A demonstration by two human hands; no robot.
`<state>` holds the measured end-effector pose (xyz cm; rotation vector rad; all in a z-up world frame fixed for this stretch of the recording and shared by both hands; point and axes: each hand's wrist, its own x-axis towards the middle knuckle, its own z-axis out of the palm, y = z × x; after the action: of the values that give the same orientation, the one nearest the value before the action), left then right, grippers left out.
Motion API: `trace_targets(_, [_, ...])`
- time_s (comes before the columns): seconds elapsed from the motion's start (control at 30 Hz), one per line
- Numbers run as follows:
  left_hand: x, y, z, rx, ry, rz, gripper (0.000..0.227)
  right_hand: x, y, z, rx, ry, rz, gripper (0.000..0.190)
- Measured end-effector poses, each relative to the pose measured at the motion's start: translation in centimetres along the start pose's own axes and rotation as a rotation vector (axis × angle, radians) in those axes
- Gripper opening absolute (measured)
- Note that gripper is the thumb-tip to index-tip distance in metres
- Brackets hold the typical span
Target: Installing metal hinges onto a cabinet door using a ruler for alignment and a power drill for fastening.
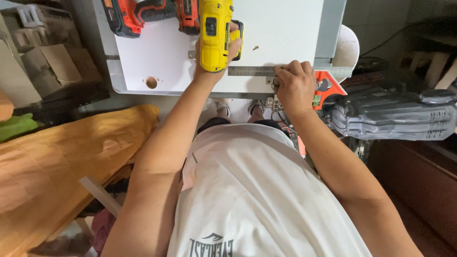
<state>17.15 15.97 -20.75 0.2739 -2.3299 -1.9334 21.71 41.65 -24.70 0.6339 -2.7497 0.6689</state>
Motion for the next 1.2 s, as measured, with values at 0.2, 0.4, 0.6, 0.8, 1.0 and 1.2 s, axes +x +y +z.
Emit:
trace_targets(0.2, [-10.9,-0.1,-1.8,0.594,0.239,0.299,0.064,-2.2,2.8,3.4,0.01,-0.042,0.054,0.017])
trace_targets(0.4, [-13.9,-4.2,-0.3,0.96,-0.171,0.723,0.007,-2.3,3.0,3.3,-0.019,-0.079,0.036,0.016])
trace_targets(0.6, [-13.2,-4.8,-0.2,0.971,-0.244,0.709,0.008,-2.2,2.6,3.3,-0.029,-0.07,0.04,0.016])
trace_targets(0.8, [-12.8,-5.7,0.4,0.922,-0.239,0.766,0.01,-1.7,1.9,2.5,-0.045,-0.069,0.053,0.016])
trace_targets(1.0, [-11.2,-3.8,4.1,0.515,-0.232,0.454,0.009,-1.6,1.6,2.4,-0.027,-0.044,0.055,0.013])
trace_targets(1.2, [-8.6,-1.3,7.0,0.417,-0.209,0.123,0.015,-1.3,1.5,2.1,-0.026,-0.014,0.029,0.013])
